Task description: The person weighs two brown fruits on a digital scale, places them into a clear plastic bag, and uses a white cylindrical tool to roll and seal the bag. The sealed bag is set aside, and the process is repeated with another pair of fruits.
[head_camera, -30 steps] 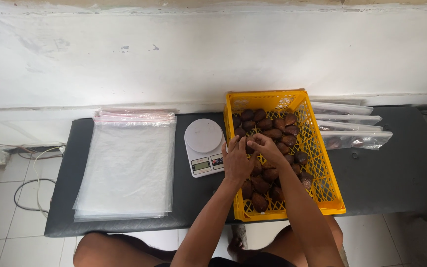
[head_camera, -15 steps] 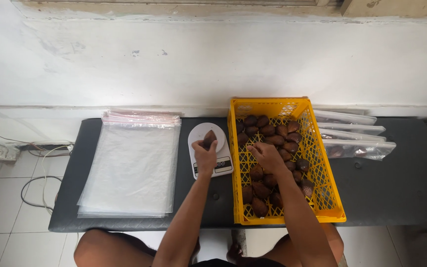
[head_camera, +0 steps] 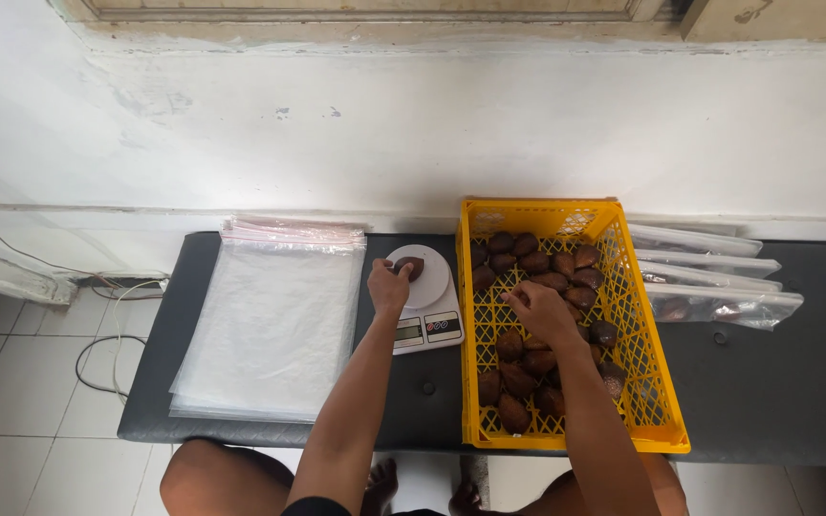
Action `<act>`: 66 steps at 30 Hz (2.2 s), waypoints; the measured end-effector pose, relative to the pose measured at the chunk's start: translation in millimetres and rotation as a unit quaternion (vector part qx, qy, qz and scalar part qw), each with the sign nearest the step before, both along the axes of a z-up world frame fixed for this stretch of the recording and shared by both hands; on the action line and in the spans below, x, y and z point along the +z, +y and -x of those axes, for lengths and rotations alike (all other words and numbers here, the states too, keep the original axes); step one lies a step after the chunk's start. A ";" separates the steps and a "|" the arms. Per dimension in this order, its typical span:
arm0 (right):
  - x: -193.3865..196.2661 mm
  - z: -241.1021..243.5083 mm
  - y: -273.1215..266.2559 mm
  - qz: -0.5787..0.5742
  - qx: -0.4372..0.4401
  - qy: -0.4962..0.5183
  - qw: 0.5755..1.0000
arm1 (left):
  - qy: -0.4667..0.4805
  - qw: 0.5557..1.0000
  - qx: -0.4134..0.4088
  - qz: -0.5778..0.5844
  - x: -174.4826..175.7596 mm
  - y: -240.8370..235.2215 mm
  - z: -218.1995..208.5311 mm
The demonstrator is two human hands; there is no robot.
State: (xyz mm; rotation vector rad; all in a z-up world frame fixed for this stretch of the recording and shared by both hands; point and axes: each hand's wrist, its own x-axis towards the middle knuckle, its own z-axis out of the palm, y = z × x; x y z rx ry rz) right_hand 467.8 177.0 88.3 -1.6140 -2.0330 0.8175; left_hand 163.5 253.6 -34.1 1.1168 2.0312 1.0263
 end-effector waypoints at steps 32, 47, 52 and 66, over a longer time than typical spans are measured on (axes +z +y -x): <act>-70.1 12.5 16.6 0.220 0.129 -0.227 0.940 | 0.210 0.894 -0.313 -0.243 97.2 -115.1 -131.3; 19.1 -14.5 -9.0 0.151 -0.080 0.244 0.955 | 0.258 0.881 -0.327 -0.225 98.7 -124.7 -132.1; 16.3 -11.1 -8.3 0.135 -0.045 0.290 0.946 | 0.235 0.888 -0.322 -0.230 97.7 -124.1 -132.2; -14.6 -25.6 3.7 0.019 -0.078 0.238 0.968 | -0.158 0.953 -0.042 -0.253 70.5 -123.7 -93.9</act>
